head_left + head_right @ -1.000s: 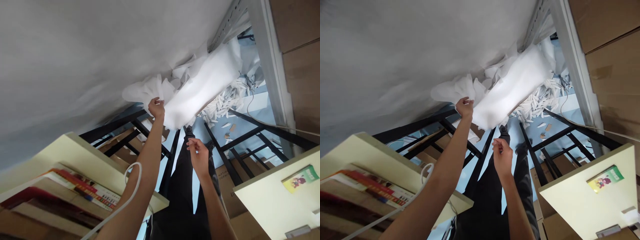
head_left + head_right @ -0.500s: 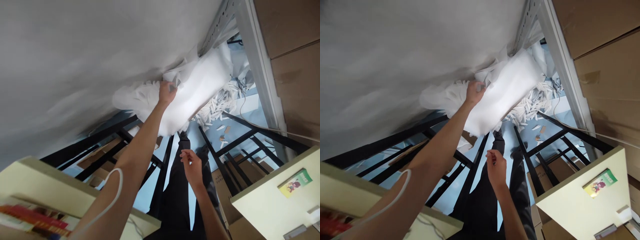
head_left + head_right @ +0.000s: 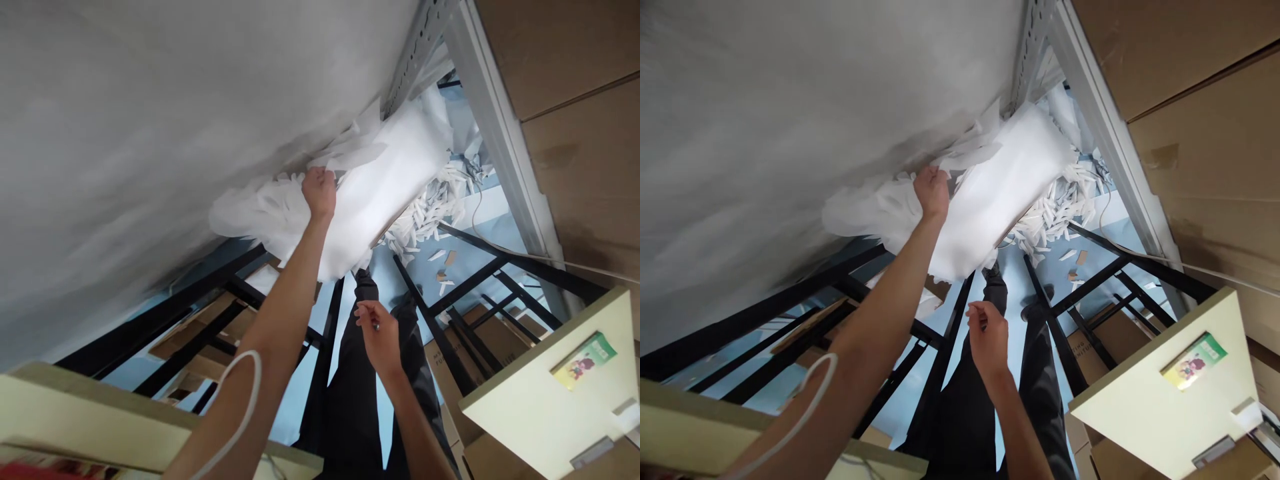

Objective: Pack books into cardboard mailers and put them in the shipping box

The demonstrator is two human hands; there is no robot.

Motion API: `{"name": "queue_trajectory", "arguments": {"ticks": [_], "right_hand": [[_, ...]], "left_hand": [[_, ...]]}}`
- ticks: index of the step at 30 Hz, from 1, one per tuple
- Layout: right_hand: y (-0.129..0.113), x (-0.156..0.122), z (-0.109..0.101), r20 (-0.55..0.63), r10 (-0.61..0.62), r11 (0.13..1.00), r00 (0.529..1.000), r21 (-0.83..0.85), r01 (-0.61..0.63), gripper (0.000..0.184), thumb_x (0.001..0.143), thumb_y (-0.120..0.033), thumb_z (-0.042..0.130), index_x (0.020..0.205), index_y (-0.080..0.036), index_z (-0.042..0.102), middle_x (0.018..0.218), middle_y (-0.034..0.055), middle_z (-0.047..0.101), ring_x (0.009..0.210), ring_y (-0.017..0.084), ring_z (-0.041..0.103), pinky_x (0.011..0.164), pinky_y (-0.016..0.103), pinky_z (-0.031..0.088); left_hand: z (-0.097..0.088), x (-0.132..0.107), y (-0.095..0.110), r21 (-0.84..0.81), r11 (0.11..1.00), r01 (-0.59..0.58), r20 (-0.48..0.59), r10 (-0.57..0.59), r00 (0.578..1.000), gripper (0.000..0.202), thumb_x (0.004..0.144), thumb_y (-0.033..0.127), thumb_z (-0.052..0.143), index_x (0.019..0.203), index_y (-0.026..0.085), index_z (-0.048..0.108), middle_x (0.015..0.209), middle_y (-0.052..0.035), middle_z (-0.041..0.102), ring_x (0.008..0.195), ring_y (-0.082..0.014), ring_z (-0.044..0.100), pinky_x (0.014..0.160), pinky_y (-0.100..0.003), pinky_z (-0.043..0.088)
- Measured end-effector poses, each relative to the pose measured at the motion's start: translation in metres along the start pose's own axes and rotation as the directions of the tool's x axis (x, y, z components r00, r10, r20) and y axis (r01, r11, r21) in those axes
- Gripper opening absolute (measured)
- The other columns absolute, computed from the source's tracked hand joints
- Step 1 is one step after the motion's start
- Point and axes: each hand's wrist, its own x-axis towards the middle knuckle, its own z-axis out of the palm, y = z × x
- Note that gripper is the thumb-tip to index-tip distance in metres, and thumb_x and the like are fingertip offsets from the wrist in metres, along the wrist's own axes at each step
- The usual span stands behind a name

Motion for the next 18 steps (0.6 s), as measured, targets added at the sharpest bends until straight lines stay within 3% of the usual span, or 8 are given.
{"name": "queue_trajectory", "arguments": {"ticks": [3, 6, 10, 12, 15, 18], "right_hand": [[-0.023, 0.021, -0.01, -0.086, -0.121, 0.992, 0.989, -0.036, 0.118, 0.037, 0.108, -0.051, 0.059, 0.116, -0.022, 0.079, 0.108, 0.0108, 0.085, 0.097, 0.026, 0.082, 0.088, 0.04, 0.068], [-0.059, 0.048, -0.02, -0.187, -0.289, 0.957, 0.939, -0.068, 0.281, 0.053, 0.105, -0.058, 0.066, 0.143, -0.021, 0.071, 0.146, 0.0174, 0.075, 0.137, 0.032, 0.073, 0.115, 0.049, 0.062], [-0.099, 0.069, -0.03, -0.114, -0.264, 0.954, 0.958, 0.117, 0.277, 0.093, 0.099, -0.074, 0.072, 0.171, -0.021, 0.047, 0.177, 0.0192, 0.052, 0.164, 0.036, 0.051, 0.131, 0.057, 0.051], [-0.105, 0.064, -0.037, -0.018, -0.235, 0.952, 0.972, 0.196, 0.234, 0.102, 0.096, -0.079, 0.074, 0.175, -0.024, 0.043, 0.18, 0.017, 0.048, 0.168, 0.036, 0.047, 0.133, 0.059, 0.048], [-0.096, 0.037, -0.054, 0.121, -0.277, 0.93, 0.953, 0.283, 0.234, 0.104, 0.091, -0.082, 0.079, 0.175, -0.03, 0.047, 0.177, 0.0127, 0.054, 0.164, 0.036, 0.054, 0.132, 0.057, 0.05], [-0.076, -0.003, -0.084, 0.171, -0.364, 0.887, 0.915, 0.362, 0.285, 0.103, 0.088, -0.076, 0.086, 0.174, -0.033, 0.048, 0.169, 0.0107, 0.063, 0.146, 0.032, 0.069, 0.122, 0.049, 0.06]], "left_hand": [[-0.012, -0.049, 0.028, -0.229, 0.971, 0.062, -0.108, -0.089, 0.99, 0.028, 0.087, 0.039, 0.069, 0.076, 0.025, 0.047, 0.077, 0.0018, 0.05, 0.081, -0.0164, 0.059, 0.084, -0.03, 0.057], [-0.023, -0.107, 0.059, -0.334, 0.94, 0.075, -0.183, -0.142, 0.973, 0.028, 0.084, 0.042, 0.066, 0.076, 0.024, 0.045, 0.077, 0.0025, 0.046, 0.076, -0.0136, 0.054, 0.077, -0.025, 0.053], [-0.031, -0.179, 0.102, -0.39, 0.903, 0.179, -0.169, -0.262, 0.95, 0.032, 0.084, 0.053, 0.063, 0.078, 0.025, 0.049, 0.073, 0.0022, 0.044, 0.074, -0.0144, 0.054, 0.075, -0.025, 0.051], [-0.036, -0.213, 0.123, -0.392, 0.903, 0.177, -0.132, -0.245, 0.96, 0.036, 0.084, 0.057, 0.063, 0.078, 0.025, 0.047, 0.075, 0.0013, 0.047, 0.078, -0.0159, 0.059, 0.078, -0.026, 0.053], [-0.049, -0.259, 0.154, -0.347, 0.925, 0.153, -0.046, -0.179, 0.983, 0.041, 0.08, 0.053, 0.071, 0.072, 0.024, 0.043, 0.071, 0.0027, 0.046, 0.071, -0.0144, 0.055, 0.071, -0.026, 0.05], [-0.058, -0.305, 0.186, -0.357, 0.92, 0.159, 0.157, -0.108, 0.982, 0.04, 0.075, 0.045, 0.077, 0.066, 0.023, 0.044, 0.072, 0.0002, 0.057, 0.071, -0.017, 0.061, 0.069, -0.028, 0.052]]}}
